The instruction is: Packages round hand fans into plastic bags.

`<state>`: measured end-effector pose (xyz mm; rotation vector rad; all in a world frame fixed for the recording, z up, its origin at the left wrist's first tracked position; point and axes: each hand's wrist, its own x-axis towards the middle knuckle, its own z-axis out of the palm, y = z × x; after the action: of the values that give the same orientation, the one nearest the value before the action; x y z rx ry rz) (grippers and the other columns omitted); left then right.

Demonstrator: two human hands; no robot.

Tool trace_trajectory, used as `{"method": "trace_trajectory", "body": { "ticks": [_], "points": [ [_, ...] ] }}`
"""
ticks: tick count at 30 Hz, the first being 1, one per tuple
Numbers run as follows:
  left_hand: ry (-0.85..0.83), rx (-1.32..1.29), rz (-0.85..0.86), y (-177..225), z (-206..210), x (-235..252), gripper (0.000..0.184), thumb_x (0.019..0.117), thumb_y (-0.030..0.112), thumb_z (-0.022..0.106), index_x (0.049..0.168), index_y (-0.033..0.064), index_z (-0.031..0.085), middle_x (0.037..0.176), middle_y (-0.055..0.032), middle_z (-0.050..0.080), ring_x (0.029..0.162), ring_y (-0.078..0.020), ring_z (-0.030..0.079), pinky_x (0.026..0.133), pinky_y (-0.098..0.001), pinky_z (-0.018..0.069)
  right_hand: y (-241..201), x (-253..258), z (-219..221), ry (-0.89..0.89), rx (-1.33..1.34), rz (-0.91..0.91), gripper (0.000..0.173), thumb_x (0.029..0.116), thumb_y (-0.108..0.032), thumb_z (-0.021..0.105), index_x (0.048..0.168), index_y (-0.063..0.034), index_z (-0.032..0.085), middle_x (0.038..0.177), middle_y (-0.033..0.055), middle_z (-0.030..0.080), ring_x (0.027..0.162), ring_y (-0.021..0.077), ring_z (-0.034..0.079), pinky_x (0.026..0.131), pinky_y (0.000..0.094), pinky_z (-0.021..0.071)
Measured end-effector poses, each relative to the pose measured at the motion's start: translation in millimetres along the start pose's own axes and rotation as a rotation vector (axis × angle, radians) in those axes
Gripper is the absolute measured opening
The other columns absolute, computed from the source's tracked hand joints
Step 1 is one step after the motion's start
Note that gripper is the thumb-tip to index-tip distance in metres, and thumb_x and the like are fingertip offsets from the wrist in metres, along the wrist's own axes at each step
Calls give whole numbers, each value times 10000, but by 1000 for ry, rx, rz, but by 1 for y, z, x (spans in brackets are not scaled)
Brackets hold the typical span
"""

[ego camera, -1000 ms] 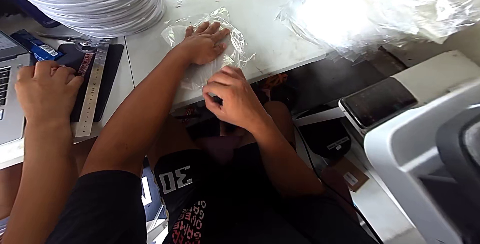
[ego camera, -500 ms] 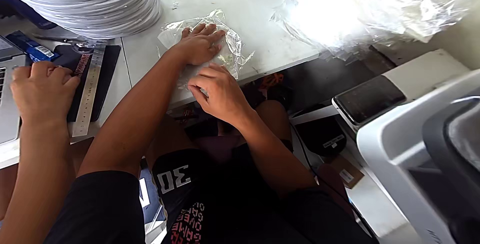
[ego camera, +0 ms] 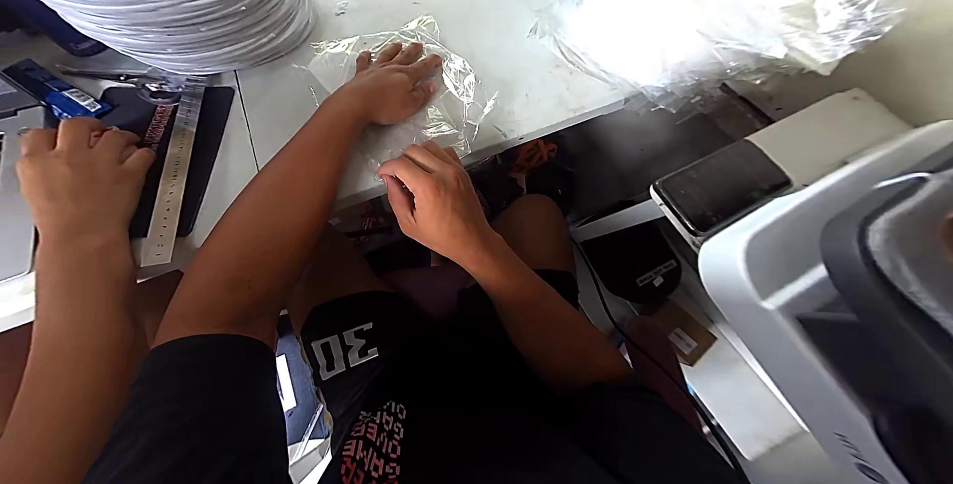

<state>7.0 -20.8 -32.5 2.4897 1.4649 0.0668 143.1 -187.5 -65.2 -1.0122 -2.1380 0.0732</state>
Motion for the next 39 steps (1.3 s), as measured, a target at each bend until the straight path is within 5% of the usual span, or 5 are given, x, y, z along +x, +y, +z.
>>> {"method": "trace_trajectory", "body": {
  "ticks": [6,15,20,28,39],
  "points": [
    [2,-14,1,2,-1,0,593,1073,565,249,1627,360,293,1725,-29,197,1591,-324,129,1167,-743,96,5,-17,1,-14,40,145,370,997,-254,632,1303,-47,647,924,34,705,897,203,664,859,426,532],
    [11,-15,6,2,1,-2,589,1068,573,260,1617,366,314,1719,-24,218,1589,-322,139,1159,-748,115,-2,-21,0,156,107,136,181,997,-157,601,1025,-134,779,945,14,708,935,175,643,834,386,498],
    [19,-9,19,0,2,-1,600,1065,583,262,1615,351,322,1715,-32,229,1585,-334,150,1156,-754,120,8,-34,2,85,135,-69,204,978,-114,587,956,-209,765,1274,63,637,1299,293,502,1106,531,347],
    [14,-3,10,0,2,-1,610,1060,602,245,1621,370,303,1722,-15,209,1589,-318,144,1174,-739,106,41,-31,-37,-116,-154,97,485,1042,-326,500,1499,-163,510,1388,42,627,1314,236,549,1113,564,359],
    [10,7,4,0,1,0,625,1051,630,213,1619,384,298,1722,-7,208,1590,-312,144,1165,-744,121,55,-29,-68,-118,-285,216,471,1066,-494,406,1312,-198,678,1436,46,591,1346,328,477,1097,603,310]
  ]
}}
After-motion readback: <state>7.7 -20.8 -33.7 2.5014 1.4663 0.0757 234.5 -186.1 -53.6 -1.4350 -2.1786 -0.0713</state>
